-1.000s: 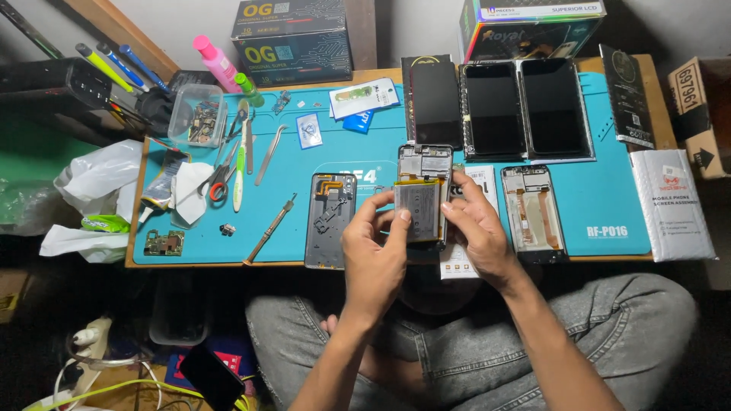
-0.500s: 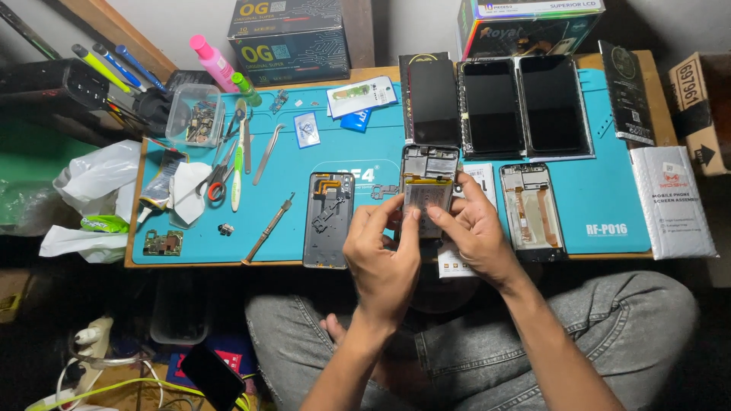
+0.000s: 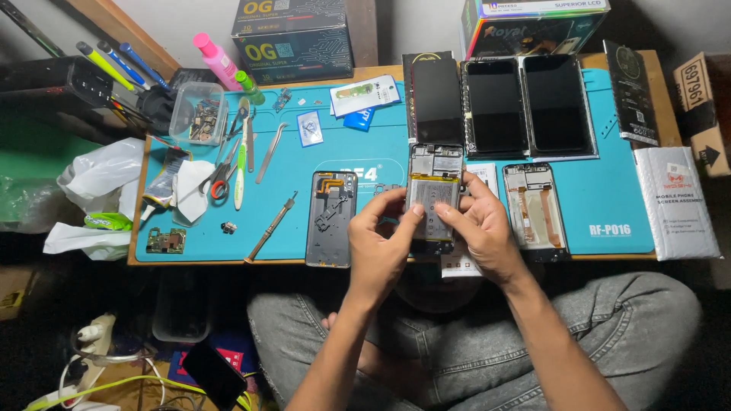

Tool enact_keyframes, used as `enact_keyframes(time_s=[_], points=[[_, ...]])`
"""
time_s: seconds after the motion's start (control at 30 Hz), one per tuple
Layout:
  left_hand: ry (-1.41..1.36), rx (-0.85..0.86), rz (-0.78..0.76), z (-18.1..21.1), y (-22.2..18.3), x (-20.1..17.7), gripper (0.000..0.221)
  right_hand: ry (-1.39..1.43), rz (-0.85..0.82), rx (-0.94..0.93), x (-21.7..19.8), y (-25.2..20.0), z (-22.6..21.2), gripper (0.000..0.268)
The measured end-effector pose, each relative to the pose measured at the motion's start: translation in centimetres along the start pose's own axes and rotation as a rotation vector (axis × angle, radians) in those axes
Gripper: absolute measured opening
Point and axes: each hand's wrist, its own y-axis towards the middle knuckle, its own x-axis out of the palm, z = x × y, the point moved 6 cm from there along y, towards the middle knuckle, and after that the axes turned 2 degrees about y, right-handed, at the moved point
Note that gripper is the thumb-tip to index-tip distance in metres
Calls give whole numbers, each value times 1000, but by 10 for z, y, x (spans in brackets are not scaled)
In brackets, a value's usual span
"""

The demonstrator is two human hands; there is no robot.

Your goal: Assembling internal components of a mobile phone including the battery and motherboard into the chassis.

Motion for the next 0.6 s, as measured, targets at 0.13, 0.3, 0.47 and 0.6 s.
enact_keyframes(time_s=[0.13, 0.3, 0.47, 0.6], points=[[-64, -16, 0, -8, -2, 1, 23, -12, 14, 6, 0, -1, 1, 49], [-86, -35, -14, -14, -1, -2, 22, -2, 35, 10, 2, -1, -2, 47], [-89, -40, -27, -13, -1, -2, 22, -32, 36, 21, -1, -2, 0, 47], [-95, -42, -36, -13, -2, -4, 19, -65, 44, 31, -3, -2, 3, 47]])
